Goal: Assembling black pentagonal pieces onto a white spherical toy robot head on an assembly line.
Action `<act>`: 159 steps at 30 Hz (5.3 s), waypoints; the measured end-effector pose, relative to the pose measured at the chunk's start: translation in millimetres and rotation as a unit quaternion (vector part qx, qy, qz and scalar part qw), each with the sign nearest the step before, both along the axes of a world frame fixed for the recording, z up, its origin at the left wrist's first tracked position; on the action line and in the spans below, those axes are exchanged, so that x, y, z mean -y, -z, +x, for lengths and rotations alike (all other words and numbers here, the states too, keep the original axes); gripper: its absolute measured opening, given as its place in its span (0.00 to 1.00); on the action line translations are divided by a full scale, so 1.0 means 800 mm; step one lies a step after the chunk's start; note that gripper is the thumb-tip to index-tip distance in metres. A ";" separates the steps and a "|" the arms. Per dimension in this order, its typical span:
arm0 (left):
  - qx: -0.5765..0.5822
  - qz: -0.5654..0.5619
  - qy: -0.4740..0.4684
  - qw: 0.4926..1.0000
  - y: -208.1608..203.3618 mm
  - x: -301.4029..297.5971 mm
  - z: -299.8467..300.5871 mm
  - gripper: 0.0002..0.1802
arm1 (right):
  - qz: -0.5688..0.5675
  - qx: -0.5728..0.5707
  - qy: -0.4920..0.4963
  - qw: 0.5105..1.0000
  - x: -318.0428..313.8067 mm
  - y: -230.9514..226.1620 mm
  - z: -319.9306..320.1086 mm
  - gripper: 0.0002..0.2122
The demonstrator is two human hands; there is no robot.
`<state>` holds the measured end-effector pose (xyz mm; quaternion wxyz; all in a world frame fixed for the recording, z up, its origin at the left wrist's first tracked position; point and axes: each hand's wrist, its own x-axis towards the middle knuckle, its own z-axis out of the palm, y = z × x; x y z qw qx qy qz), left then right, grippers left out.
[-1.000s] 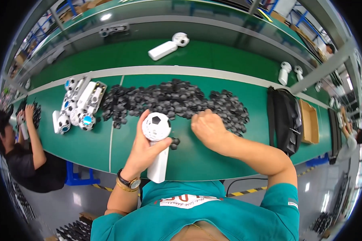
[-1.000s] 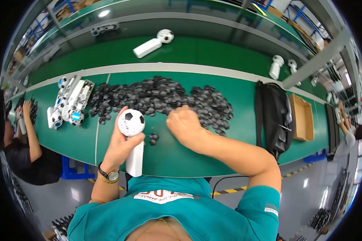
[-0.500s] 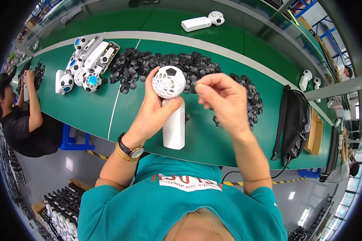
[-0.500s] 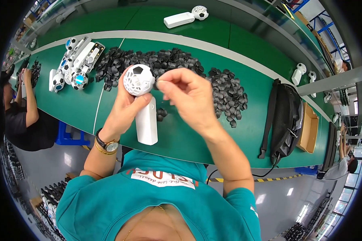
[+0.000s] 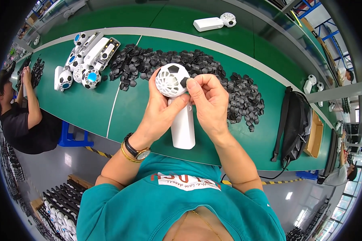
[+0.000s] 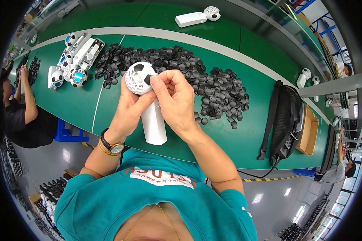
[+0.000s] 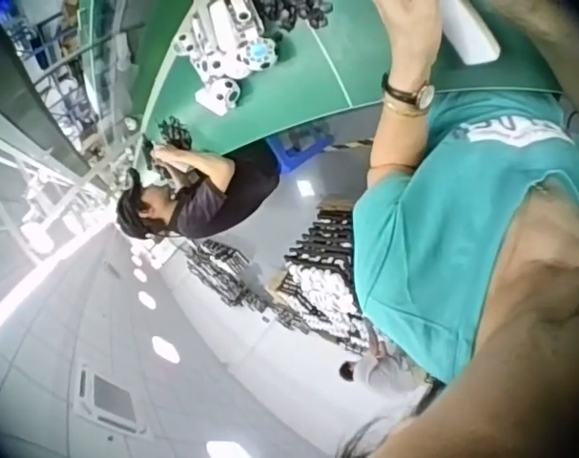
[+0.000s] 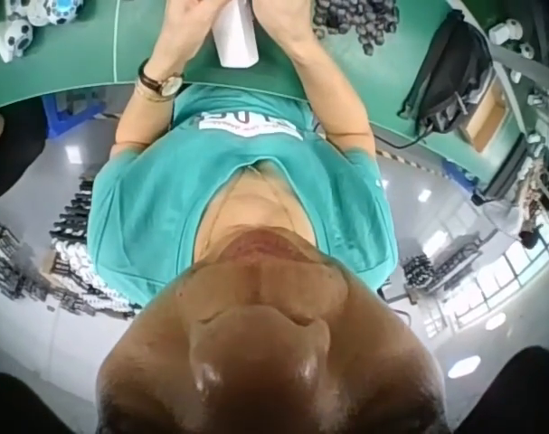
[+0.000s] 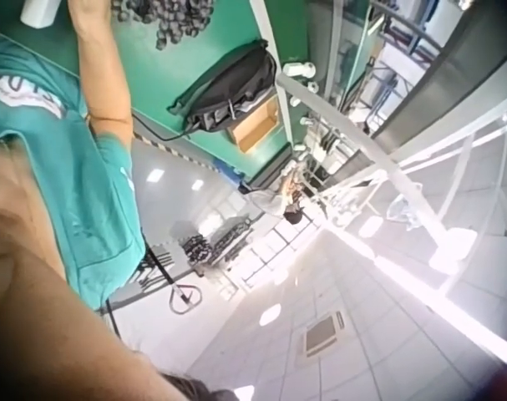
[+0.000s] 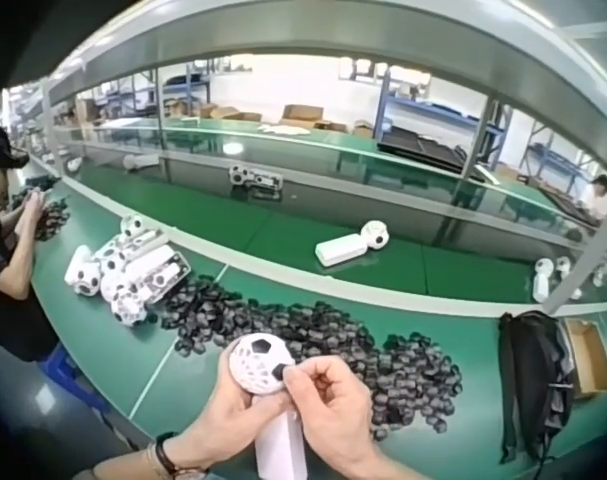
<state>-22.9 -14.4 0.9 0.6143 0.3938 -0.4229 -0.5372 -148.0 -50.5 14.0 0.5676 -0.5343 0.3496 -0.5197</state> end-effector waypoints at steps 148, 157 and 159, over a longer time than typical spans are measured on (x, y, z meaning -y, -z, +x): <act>0.072 0.004 -0.106 0.992 0.043 -0.050 0.024 0.26 | 0.062 -0.092 -0.085 0.990 -0.059 0.032 -0.003 0.08; 0.129 -0.001 -0.093 0.987 0.039 -0.060 0.030 0.27 | 0.027 -0.158 -0.130 0.978 -0.053 0.031 -0.008 0.07; 0.126 -0.003 -0.086 0.988 0.040 -0.059 0.028 0.27 | 0.010 -0.173 -0.131 0.976 -0.053 0.031 -0.010 0.08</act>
